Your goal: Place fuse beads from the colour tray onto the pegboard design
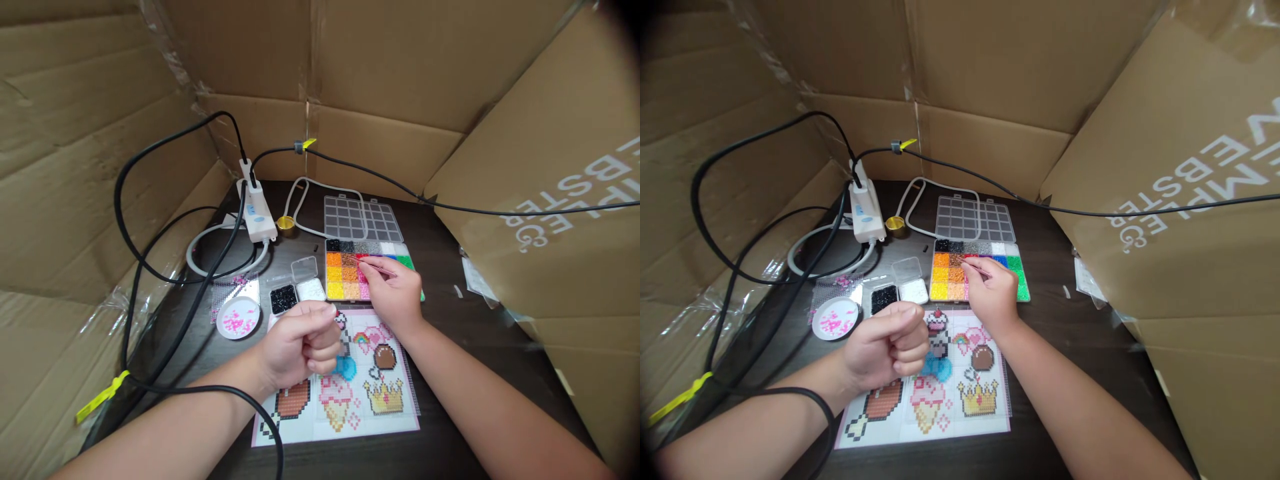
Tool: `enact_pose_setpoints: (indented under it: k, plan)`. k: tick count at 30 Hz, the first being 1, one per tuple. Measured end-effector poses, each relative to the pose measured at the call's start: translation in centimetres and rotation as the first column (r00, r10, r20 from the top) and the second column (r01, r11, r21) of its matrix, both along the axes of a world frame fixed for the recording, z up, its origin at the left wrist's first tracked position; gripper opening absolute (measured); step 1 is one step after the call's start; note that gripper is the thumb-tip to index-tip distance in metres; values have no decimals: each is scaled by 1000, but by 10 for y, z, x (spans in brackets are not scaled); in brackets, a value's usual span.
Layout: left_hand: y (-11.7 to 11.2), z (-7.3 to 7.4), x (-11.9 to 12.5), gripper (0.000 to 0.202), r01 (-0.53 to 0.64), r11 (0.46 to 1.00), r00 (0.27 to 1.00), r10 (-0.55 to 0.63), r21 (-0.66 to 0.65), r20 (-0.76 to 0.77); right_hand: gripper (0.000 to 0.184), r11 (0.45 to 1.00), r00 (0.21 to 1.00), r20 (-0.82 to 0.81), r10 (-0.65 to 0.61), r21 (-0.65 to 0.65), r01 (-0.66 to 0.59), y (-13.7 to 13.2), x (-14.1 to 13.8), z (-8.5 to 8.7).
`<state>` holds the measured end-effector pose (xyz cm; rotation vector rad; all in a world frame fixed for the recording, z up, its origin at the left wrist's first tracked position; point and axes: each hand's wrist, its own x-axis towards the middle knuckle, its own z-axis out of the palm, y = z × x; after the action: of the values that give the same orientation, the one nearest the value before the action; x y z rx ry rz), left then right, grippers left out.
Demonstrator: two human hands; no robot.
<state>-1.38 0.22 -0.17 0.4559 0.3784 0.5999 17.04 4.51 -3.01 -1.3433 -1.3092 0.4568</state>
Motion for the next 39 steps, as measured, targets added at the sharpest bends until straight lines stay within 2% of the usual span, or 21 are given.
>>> enact_pose_setpoints:
  k: [17, 39]
  plan:
    - [0, 0, 0, 53, 5, 1000, 1000, -5, 1, 13, 9, 999, 998, 46, 36, -26, -35, 2, 4, -3]
    - [0, -1, -1, 53, 13, 1000, 1000, -13, 7, 20, 9, 999, 995, 86, 42, 14, -44, 2, 6, -6]
